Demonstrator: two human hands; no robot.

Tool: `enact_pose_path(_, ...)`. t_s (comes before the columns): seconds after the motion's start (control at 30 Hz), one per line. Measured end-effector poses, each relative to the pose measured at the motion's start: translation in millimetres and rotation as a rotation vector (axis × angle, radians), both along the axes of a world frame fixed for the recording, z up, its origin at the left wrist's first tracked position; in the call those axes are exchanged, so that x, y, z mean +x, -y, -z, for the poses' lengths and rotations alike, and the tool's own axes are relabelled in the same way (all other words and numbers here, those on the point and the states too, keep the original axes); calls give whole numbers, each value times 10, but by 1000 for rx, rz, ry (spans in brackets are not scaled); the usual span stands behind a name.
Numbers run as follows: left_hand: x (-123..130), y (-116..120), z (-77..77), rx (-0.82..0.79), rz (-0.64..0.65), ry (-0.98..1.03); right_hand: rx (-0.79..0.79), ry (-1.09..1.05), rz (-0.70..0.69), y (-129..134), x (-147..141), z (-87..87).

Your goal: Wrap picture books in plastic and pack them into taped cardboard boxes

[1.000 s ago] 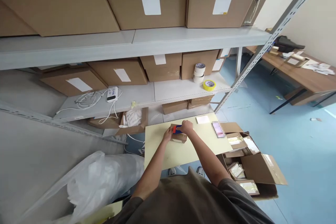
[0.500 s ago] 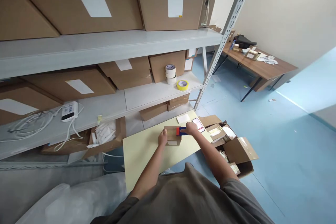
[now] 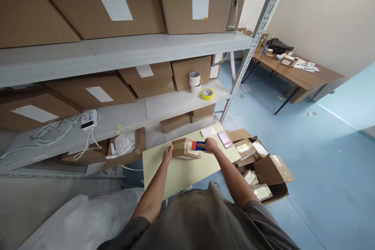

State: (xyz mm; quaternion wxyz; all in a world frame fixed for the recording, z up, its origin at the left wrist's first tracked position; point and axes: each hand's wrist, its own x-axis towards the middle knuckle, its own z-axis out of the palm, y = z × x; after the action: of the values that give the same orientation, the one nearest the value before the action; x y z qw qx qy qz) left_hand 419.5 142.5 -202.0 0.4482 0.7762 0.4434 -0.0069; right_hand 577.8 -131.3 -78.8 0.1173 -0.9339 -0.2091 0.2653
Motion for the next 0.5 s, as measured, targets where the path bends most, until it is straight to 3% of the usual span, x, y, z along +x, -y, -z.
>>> enact_pose_path(0.1,-214,-336,-65,65,-65,-32,1,12,-56,-530,-261,40)
enact_pose_path(0.2,-345,-449,-114,15,-12,113,-30,10,-97,-987,-479,101)
enact_pose_path(0.37,-412,-264,77,-141,44,66,-98,11,-177,-1408,-680,208)
enact_pose_path(0.5,-345,52,357,-164,15,44,-156,16,-219,-1338,-640,260)
